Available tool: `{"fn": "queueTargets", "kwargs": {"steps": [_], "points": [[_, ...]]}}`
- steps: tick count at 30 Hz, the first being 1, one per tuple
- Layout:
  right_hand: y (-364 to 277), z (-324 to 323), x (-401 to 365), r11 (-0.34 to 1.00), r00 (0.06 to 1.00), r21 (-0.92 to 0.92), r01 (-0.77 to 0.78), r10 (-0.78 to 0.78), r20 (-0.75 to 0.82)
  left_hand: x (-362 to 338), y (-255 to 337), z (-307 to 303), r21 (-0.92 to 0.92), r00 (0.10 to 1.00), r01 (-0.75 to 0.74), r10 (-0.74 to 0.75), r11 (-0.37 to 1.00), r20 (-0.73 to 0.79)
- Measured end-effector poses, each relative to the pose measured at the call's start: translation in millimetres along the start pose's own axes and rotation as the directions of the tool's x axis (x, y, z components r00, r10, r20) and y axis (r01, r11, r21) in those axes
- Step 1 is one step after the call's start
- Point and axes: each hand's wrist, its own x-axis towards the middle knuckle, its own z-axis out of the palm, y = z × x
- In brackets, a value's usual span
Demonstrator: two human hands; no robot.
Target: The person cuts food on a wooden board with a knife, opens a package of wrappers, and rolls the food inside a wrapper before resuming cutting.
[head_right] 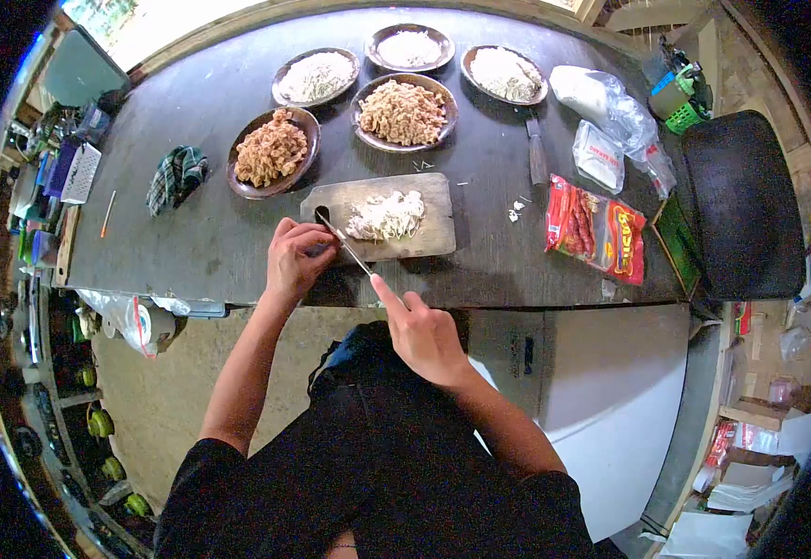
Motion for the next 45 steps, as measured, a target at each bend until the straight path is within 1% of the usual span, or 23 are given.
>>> {"fn": "queueTargets", "kwargs": {"steps": [3, 8, 12, 14, 15, 17, 20, 24, 26, 30, 32, 33, 35, 39, 41, 45], "points": [[0.1, 6.0, 3.1, 1.0, 1.0, 0.017, 0.02, -0.02, 0.0, -0.3, -1.8, 0.7, 0.002, 1.0, 0.01, -0.01, 1.0, -0.018], [-1.9, 10.9, 10.7, 0.999, 0.999, -0.02, -0.036, 0.036, 0.006, -0.4, -0.9, 3.2, -0.089, 0.999, 0.03, -0.033, 0.996, -0.032], [4.7, 12.4, 9.5, 0.999, 0.998, -0.005, -0.048, 0.048, -0.049, 1.9, 2.8, 4.5, -0.084, 0.999, 0.035, -0.037, 0.996, -0.028], [8.7, 11.1, 6.3, 0.998, 0.996, 0.03, -0.05, 0.052, -0.07, 4.1, 3.7, 7.6, -0.066, 0.998, -0.024, 0.02, 0.998, -0.054], [9.1, 10.5, 4.6, 0.998, 0.996, 0.03, -0.051, 0.053, -0.068, 4.6, 3.3, 8.4, -0.067, 0.998, -0.022, 0.019, 0.997, -0.052], [7.7, 8.8, 0.9, 0.999, 0.998, 0.037, -0.014, 0.017, -0.061, 4.9, 2.1, 9.4, -0.006, 0.997, -0.047, 0.047, 0.999, -0.063], [2.8, 7.9, -2.0, 0.999, 0.999, 0.05, -0.022, 0.023, -0.026, 4.7, -0.6, 9.2, -0.013, 0.996, -0.055, 0.054, 0.998, -0.07], [1.1, 12.3, 0.5, 0.999, 0.999, -0.002, -0.054, 0.054, -0.007, 5.6, -0.8, 9.3, -0.02, 0.997, -0.049, 0.048, 0.999, -0.056], [-1.2, 14.5, 5.3, 0.996, 0.999, -0.072, -0.052, 0.052, -0.004, 6.7, -1.9, 9.9, -0.005, 0.997, -0.051, 0.05, 0.999, -0.053], [-0.3, 13.3, 11.8, 0.996, 0.998, -0.072, -0.061, 0.06, -0.018, 7.7, 4.3, 5.4, 0.029, 0.999, -0.032, 0.033, 0.999, -0.037], [1.2, 11.3, 11.4, 0.997, 0.995, -0.019, -0.072, 0.071, -0.065, 7.2, 5.1, 3.9, 0.015, 1.0, 0.003, -0.003, 1.0, -0.024], [3.9, 10.2, 10.2, 0.997, 0.996, -0.019, -0.07, 0.068, -0.065, 7.0, 5.3, 3.7, 0.016, 1.0, 0.004, -0.004, 1.0, -0.026], [9.5, 8.5, 6.1, 1.0, 0.996, 0.016, 0.003, -0.002, -0.085, 7.0, 5.8, 4.4, 0.027, 0.999, 0.016, -0.015, 1.0, -0.029], [5.1, 5.3, 2.3, 0.999, 0.999, 0.046, 0.01, -0.009, -0.031, 6.8, 4.4, 5.0, 0.046, 0.999, -0.015, 0.017, 0.999, -0.048], [4.5, 7.6, 3.1, 1.0, 1.0, 0.012, 0.003, -0.003, -0.003, 6.2, 1.0, 7.1, 0.026, 0.999, -0.025, 0.026, 0.999, -0.044], [-2.6, 9.0, 8.3, 0.998, 0.999, -0.048, -0.031, 0.03, -0.013, 6.4, -0.1, 8.2, 0.005, 0.998, -0.023, 0.023, 1.0, -0.05]]}}
